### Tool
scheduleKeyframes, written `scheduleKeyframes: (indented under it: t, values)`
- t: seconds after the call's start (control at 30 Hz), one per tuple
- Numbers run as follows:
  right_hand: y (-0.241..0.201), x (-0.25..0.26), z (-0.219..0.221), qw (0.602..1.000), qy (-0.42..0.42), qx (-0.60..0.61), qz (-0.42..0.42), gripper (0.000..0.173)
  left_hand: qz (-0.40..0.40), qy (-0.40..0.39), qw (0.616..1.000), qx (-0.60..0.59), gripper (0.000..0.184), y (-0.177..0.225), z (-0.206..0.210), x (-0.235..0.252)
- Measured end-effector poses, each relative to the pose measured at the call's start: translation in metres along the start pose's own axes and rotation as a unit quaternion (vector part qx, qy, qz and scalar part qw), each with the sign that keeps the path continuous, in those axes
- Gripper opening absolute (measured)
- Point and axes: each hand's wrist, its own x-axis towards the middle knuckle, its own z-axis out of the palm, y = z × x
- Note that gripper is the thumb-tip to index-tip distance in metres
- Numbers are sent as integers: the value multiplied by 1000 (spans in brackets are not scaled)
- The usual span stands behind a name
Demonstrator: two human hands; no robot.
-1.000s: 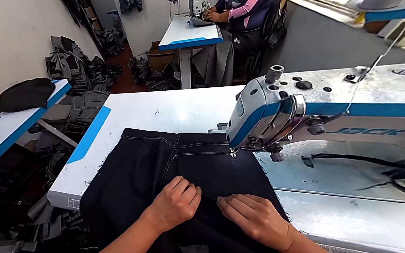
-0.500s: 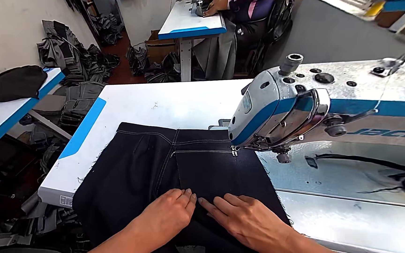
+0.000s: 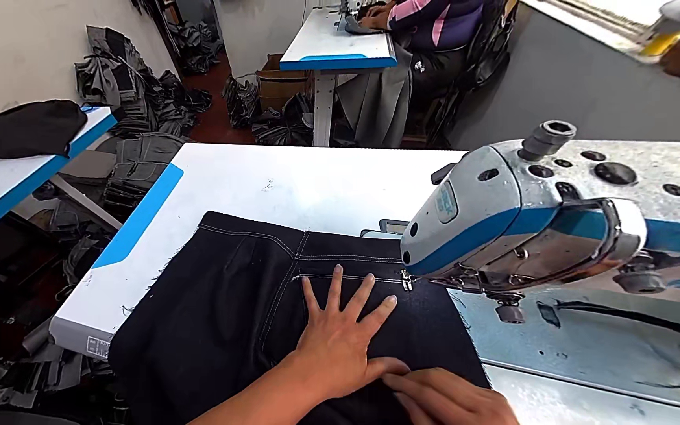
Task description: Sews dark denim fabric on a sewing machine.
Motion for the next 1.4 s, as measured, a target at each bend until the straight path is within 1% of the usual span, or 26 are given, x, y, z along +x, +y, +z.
scheduleKeyframes:
  t: [0.07, 0.1, 0.2, 0.3, 0.47, 0.6, 0.67, 0.87, 0.97, 1.2, 1.4]
  values:
    - [12, -12, -3, 997, 31, 8, 67, 19, 4, -6, 1000, 7, 87, 0, -1, 0]
    - [15, -18, -2, 996, 33, -11, 77, 19, 3, -15, 1000, 9, 88, 0, -2, 0]
    - [11, -27, 6, 995, 22, -65, 67, 24, -4, -21, 1000, 13, 89, 2, -3, -1]
    - [7, -27, 4, 995, -1, -51, 86, 26, -16, -25, 999, 12, 89, 7, -4, 0]
    - [7, -26, 4, 995, 1, -40, 88, 21, -17, -28, 999, 6, 88, 8, -4, -1]
    - [8, -27, 6, 995, 7, -54, 85, 20, -23, -38, 999, 8, 89, 11, -5, 0]
    - [8, -28, 8, 995, 16, -62, 76, 21, -19, -27, 999, 17, 89, 9, -1, -1]
    - [-5, -33, 16, 990, 50, -102, 86, 29, 35, 95, 993, 66, 84, -6, 16, -2]
    - [-4, -40, 21, 989, 60, -106, 79, 33, 44, 124, 988, 77, 85, -7, 19, -1]
    - [4, -38, 22, 991, 54, -96, 73, 36, 49, 139, 986, 82, 88, -12, 17, 5]
    - [34, -8, 20, 991, 44, -102, 76, 38, 50, 114, 990, 68, 88, -28, 1, 41]
